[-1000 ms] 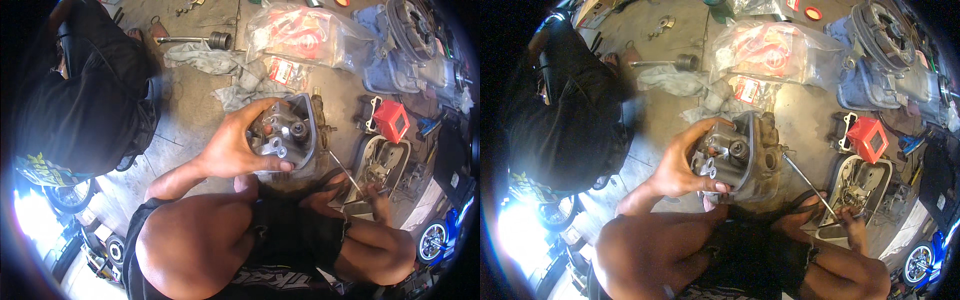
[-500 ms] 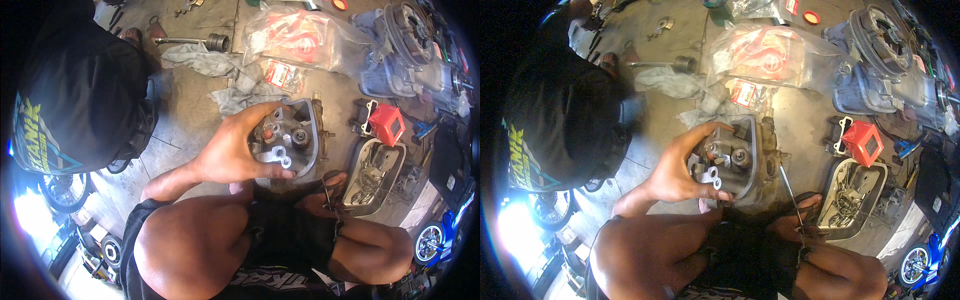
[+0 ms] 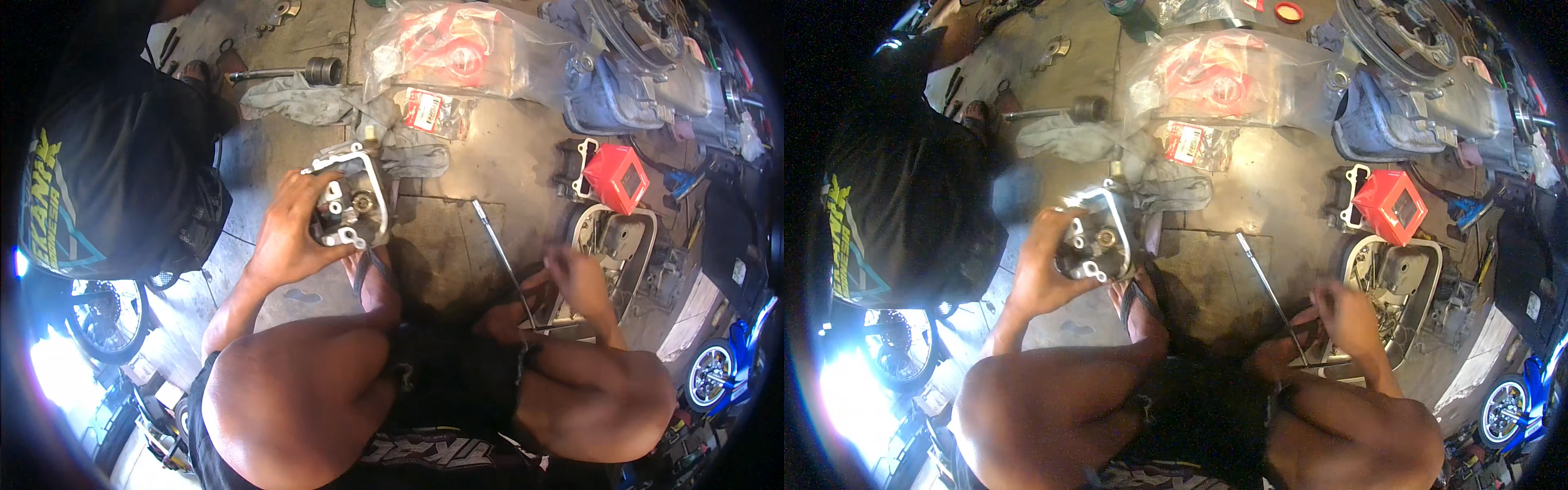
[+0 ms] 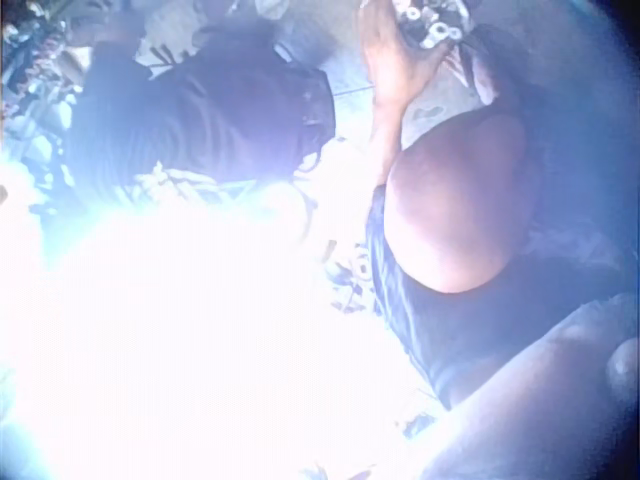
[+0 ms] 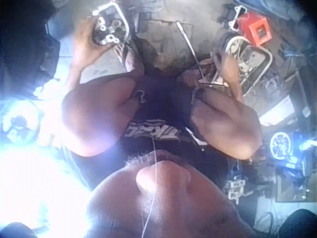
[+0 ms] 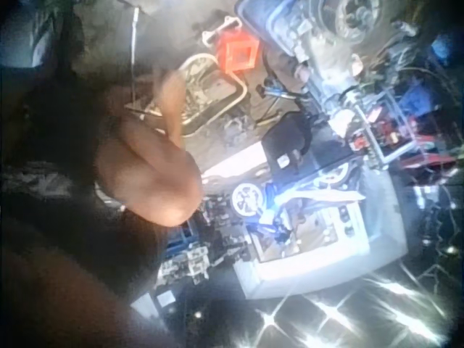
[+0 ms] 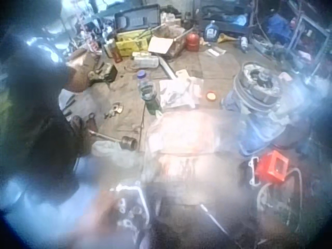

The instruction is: The person picks up a metal engine head, examines the valve area, and uses a socket wrench to tighten bolts while sitting on the floor.

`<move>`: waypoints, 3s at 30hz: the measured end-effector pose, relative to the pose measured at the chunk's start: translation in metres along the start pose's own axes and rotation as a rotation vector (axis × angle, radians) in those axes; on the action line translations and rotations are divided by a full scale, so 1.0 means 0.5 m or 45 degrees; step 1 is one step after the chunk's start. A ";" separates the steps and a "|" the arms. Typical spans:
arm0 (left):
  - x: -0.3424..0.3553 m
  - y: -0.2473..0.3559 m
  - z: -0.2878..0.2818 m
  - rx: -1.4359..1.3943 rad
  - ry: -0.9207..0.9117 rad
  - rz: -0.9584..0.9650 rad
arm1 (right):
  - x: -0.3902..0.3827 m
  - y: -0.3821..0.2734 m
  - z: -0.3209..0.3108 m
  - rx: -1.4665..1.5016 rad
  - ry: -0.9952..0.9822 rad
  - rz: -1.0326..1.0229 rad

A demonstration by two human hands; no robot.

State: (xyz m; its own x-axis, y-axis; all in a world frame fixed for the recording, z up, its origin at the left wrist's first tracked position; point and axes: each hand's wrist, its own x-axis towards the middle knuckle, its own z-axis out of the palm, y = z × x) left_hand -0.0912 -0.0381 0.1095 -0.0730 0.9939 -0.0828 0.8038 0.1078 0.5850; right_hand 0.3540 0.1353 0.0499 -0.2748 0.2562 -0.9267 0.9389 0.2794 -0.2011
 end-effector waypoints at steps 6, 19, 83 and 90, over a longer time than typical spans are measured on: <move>-0.042 0.018 -0.035 -0.170 0.050 -0.404 | 0.213 -0.290 -0.072 -0.147 1.327 -0.906; -0.064 -0.025 0.051 -1.790 0.332 -0.182 | 0.312 -0.179 -0.031 0.199 1.586 -0.806; 0.000 -0.043 0.111 -1.064 0.359 -0.280 | 0.267 -0.194 0.018 1.120 1.289 -0.710; 0.028 -0.010 0.136 -1.064 0.328 -0.266 | 0.297 -0.164 0.036 0.858 1.461 -0.770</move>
State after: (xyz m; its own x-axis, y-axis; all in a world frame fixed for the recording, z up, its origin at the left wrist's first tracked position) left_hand -0.0562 -0.0262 0.0508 -0.3810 0.9156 -0.1288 0.0748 0.1693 0.9827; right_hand 0.2397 0.1338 -0.0770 -0.3626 0.9309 0.0430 0.4513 0.2157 -0.8659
